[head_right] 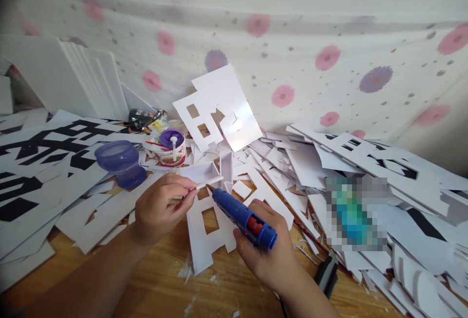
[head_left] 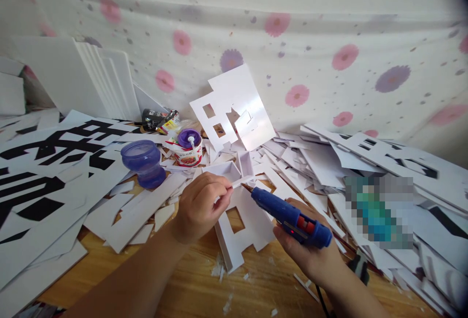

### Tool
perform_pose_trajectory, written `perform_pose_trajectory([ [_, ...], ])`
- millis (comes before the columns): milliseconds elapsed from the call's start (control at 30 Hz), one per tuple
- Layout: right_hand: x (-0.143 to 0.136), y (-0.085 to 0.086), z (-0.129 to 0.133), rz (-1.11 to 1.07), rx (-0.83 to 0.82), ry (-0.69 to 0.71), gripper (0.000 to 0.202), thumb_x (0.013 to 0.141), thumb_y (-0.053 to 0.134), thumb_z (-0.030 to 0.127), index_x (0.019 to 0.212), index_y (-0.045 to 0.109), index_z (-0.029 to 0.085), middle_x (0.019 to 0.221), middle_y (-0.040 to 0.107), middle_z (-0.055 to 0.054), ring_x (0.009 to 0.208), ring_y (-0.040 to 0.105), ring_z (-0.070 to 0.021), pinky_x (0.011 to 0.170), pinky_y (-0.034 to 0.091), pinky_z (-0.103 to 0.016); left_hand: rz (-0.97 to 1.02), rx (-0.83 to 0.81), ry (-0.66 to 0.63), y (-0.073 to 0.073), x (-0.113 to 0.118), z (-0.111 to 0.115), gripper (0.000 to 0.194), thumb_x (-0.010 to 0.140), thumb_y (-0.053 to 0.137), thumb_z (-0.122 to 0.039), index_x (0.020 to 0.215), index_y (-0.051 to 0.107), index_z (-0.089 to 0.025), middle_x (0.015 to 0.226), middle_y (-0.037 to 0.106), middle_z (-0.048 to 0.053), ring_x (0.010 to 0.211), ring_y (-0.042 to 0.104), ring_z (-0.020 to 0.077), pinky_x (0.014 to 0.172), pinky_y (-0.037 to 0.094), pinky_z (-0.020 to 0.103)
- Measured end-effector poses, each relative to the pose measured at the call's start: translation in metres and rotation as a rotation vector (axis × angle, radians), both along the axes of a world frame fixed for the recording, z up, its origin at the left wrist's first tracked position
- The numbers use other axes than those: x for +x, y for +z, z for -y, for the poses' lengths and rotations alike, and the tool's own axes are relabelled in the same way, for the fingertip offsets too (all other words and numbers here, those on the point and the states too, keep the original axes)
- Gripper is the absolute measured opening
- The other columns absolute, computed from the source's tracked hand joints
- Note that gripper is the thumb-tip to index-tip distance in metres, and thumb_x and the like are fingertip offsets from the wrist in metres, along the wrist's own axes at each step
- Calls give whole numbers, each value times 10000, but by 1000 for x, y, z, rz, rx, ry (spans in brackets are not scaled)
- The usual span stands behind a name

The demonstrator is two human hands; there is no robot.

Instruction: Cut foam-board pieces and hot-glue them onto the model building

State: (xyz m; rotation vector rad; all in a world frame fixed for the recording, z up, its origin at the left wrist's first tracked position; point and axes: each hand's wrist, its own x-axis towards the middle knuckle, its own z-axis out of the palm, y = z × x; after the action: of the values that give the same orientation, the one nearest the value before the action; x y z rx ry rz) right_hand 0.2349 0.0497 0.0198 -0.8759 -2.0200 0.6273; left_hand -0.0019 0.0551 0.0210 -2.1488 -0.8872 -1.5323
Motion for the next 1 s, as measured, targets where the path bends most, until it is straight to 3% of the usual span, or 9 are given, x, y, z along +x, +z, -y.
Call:
perform_pose_trajectory([
  [167,1,0,-1,0,1,-23,201,804,551,271,647,440,210,617,458,26,533,437,-113,485,342,-264,1,9,-3,2,0,1,315,696,681,82,839,506,-138,806,667,69,750,630,145,684,549,291],
  [267,3,-4,-2,-3,-20,-42,149,806,561,273,691,491,210,631,480,20,559,459,-126,505,363,-271,-1,9,6,3,1,1,309,700,680,79,836,508,-138,804,667,65,756,634,143,690,550,286],
  [367,6,-9,-4,-11,-65,-71,67,809,579,270,828,581,206,673,524,7,608,502,-148,537,378,-286,-6,23,19,3,1,1,304,701,684,74,833,511,-139,803,668,61,760,636,141,697,551,280],
  [500,8,-13,-5,-13,-118,-78,254,810,578,279,1048,626,202,739,582,-10,617,512,-153,544,376,-294,-11,27,28,3,1,1,303,699,691,69,829,514,-141,808,667,58,765,636,142,706,554,283],
  [767,11,-12,-8,-21,-168,-100,315,795,585,257,1100,642,208,612,444,43,547,381,-120,501,327,-276,-23,32,39,0,-4,0,305,704,683,63,841,515,-151,818,665,51,768,635,144,714,559,288],
  [867,11,-11,-9,-44,-179,-104,264,773,593,233,1030,650,211,598,435,44,538,378,-120,490,329,-276,-27,37,37,0,-4,-1,290,718,671,48,846,516,-161,821,666,47,761,641,145,707,564,288],
  [1000,10,-8,-9,-111,-167,-87,19,755,604,219,765,588,217,585,462,32,527,411,-123,477,360,-281,-25,33,35,1,-3,-2,291,713,674,48,843,520,-164,820,670,47,755,646,145,703,566,283],
])
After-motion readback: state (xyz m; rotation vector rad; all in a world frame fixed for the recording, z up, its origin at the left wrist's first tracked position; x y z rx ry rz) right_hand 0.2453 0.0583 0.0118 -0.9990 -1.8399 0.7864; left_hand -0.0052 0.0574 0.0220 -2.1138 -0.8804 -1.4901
